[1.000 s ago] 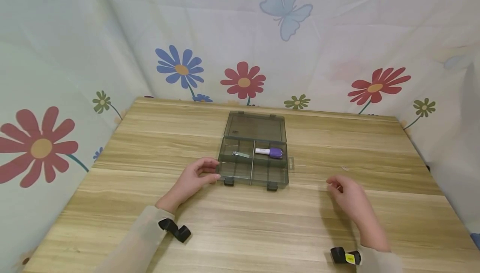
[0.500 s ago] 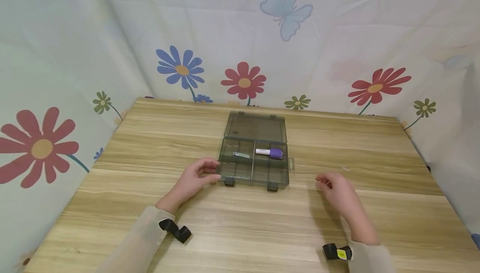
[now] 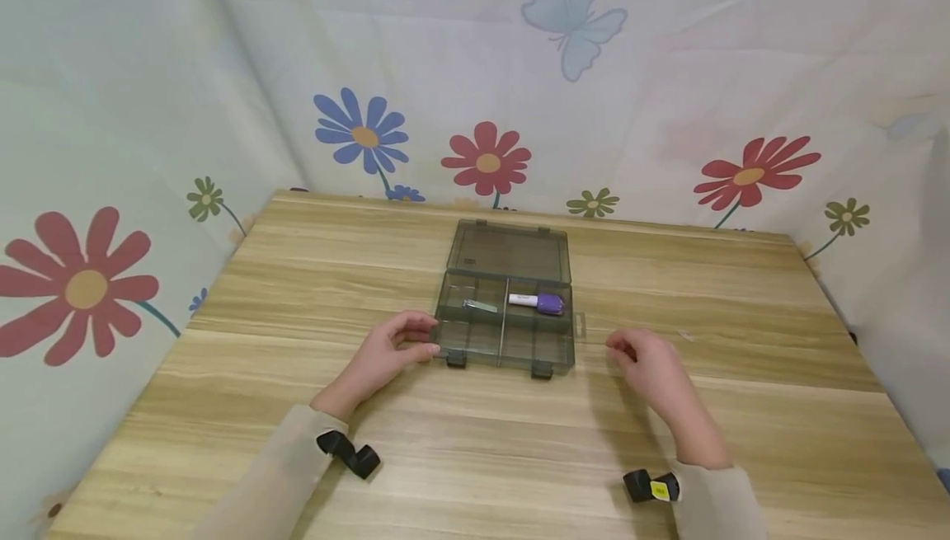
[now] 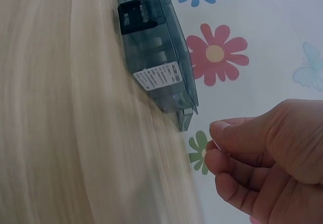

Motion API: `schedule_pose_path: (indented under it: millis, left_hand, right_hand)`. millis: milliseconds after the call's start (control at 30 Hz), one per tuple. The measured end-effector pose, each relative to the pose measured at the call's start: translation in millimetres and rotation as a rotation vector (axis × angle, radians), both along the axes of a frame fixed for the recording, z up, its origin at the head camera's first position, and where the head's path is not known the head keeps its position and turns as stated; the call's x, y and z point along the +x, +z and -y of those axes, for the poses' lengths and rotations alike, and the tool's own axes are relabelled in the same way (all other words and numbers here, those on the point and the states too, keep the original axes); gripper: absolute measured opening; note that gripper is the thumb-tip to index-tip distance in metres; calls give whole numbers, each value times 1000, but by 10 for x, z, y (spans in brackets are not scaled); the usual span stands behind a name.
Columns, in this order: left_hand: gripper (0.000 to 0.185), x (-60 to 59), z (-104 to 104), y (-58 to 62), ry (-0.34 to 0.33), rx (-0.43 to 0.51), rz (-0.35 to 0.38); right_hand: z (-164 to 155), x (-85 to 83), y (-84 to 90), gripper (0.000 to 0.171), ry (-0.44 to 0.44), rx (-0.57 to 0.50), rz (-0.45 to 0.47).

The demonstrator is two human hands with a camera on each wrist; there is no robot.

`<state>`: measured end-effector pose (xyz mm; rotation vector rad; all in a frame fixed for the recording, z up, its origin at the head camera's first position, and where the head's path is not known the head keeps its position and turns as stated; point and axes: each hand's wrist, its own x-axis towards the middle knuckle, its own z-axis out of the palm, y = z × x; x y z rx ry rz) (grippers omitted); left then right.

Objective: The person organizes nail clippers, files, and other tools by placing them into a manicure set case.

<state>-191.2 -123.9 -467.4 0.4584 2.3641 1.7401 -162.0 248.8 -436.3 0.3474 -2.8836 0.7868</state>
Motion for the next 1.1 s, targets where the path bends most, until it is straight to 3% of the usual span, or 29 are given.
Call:
schedule_pose_path:
  millis: [233, 467, 533, 933, 1100]
  left_hand:
    - [41, -11, -13, -1, 10, -11, -3]
    - [42, -147, 10, -310, 31, -7, 3]
    - [43, -162, 17, -348, 30, 0, -1]
    - [44, -162, 36, -378, 34, -3, -26]
    - [41, -144, 15, -333, 37, 3, -9]
  right_hand:
    - [103, -72, 31, 8, 30, 5, -27]
    - [225, -124, 68, 7, 59, -14, -40]
    - [258, -135, 80, 7, 63, -22, -33]
    - [459, -220, 85, 7, 95, -64, -25]
    - [538, -246, 73, 8, 107, -81, -15]
